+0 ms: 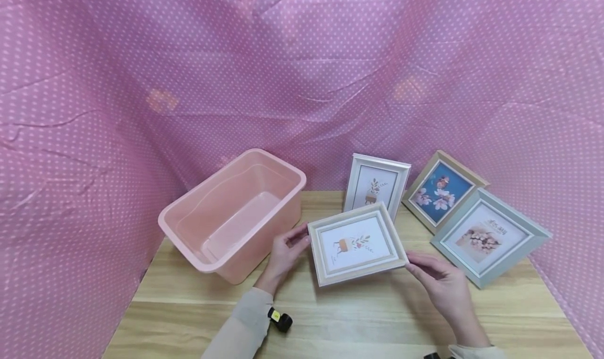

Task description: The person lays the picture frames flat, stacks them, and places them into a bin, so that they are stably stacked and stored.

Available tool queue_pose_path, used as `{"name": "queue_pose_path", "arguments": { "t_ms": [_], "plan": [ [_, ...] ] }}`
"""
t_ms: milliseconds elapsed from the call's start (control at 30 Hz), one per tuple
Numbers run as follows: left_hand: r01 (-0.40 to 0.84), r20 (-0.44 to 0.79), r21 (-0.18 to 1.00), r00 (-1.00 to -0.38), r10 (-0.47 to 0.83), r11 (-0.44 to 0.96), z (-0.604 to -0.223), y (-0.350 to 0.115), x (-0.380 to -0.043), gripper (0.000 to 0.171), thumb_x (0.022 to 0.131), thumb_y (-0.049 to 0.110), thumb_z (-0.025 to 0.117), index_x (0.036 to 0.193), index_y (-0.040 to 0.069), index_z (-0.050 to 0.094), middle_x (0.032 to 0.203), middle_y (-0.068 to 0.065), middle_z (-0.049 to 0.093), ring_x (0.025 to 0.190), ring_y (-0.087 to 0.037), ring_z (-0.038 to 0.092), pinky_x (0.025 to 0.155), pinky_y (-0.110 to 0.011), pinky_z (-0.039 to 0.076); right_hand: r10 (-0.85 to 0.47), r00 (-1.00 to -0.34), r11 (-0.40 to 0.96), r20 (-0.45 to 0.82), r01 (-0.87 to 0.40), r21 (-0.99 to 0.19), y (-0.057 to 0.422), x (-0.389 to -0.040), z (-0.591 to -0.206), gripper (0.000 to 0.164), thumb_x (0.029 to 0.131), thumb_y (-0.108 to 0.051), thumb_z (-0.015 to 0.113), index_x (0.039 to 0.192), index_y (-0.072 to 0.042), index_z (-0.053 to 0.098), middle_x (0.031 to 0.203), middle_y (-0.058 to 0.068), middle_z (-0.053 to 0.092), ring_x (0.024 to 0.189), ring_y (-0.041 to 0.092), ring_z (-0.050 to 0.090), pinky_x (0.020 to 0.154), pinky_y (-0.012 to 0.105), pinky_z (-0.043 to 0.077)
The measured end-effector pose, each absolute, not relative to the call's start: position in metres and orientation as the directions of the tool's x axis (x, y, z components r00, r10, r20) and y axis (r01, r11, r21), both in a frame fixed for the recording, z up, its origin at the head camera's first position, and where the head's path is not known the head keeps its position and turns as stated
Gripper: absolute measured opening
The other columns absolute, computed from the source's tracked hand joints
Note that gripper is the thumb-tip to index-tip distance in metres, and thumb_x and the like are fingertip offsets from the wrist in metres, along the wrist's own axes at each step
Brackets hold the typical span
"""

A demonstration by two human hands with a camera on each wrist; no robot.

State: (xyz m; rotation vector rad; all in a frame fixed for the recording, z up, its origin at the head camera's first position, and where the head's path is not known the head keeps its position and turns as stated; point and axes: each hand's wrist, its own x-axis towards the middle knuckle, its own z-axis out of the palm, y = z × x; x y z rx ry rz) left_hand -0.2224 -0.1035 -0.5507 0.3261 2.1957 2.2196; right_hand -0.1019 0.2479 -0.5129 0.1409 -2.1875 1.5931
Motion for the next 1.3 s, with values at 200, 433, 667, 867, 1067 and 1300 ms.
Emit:
{"name": "queue_pose_path", "arguments": {
  "t_ms": [200,433,667,867,1067,1300],
  "plan": [
    [0.188,0.174,0.98,-0.971,0.163,0.071,-0.55,-0.103,-0.227,0.044,0.098,-0.003,0.071,0.141,-0.009,0.063,0.147,-0.028,0.064,0.13,-0.046,0.066,0.105,-0.019,0.057,0.162,-0.896,0.442,0.415,-0.31,-0.842,0.244,-0.102,-0.52,0.024,0.083,0.01,0.085,0.105,-0.001,0.084,0.108,0.008,0.085,0.1,-0.013,0.072,0.088,0.007,0.058],
    [0.192,0.161,0.968,-0.968,0.191,0.161,-0.552,-0.102,-0.233,0.044,0.101,0.002,0.069,0.143,-0.006,0.063,0.152,-0.024,0.061,0.138,-0.045,0.063,0.117,-0.043,0.054,0.189,-0.924,0.447,0.332,-0.22,-0.867,0.241,-0.097,-0.531,0.021,0.086,0.001,0.087,0.106,-0.005,0.085,0.107,0.012,0.084,0.098,-0.017,0.07,0.086,0.004,0.056],
    [0.204,0.155,0.951,-0.965,0.212,0.234,-0.555,-0.101,-0.235,0.043,0.103,0.002,0.067,0.144,-0.005,0.062,0.154,-0.023,0.06,0.145,-0.043,0.057,0.122,-0.053,0.046,0.207,-0.95,0.449,0.236,-0.122,-0.885,0.237,-0.092,-0.54,0.018,0.09,-0.007,0.086,0.108,-0.008,0.086,0.112,0.013,0.083,0.1,-0.012,0.072,0.088,0.003,0.054],
    [0.218,0.154,0.935,-0.96,0.234,0.281,-0.556,-0.1,-0.238,0.042,0.104,0.003,0.065,0.145,-0.006,0.061,0.154,-0.023,0.059,0.149,-0.045,0.052,0.126,-0.056,0.04,0.232,-0.972,0.292,-0.023,0.092,-0.952,0.235,-0.089,-0.545,0.024,0.093,-0.017,0.085,0.116,-0.008,0.084,0.116,0.012,0.082,0.102,-0.002,0.075,0.089,0.012,0.059],
    [0.187,0.112,0.923,-0.967,0.228,0.337,-0.559,-0.1,-0.239,0.043,0.104,0.006,0.065,0.147,-0.003,0.061,0.154,-0.023,0.06,0.151,-0.045,0.049,0.13,-0.058,0.034,0.188,-0.973,0.189,-0.134,0.17,-0.967,0.234,-0.091,-0.554,0.031,0.093,-0.021,0.086,0.121,-0.008,0.081,0.124,0.011,0.08,0.108,0.001,0.076,0.092,0.02,0.063],
    [0.158,0.071,0.902,-0.972,0.222,0.401,-0.565,-0.099,-0.24,0.044,0.106,0.007,0.064,0.149,-0.001,0.061,0.156,-0.021,0.06,0.152,-0.041,0.05,0.131,-0.055,0.036,0.182,-0.983,0.478,0.026,0.065,-0.876,0.237,-0.098,-0.561,0.02,0.092,-0.02,0.086,0.111,-0.015,0.086,0.117,0.007,0.082,0.107,-0.005,0.072,0.093,0.009,0.055]
  ]
}}
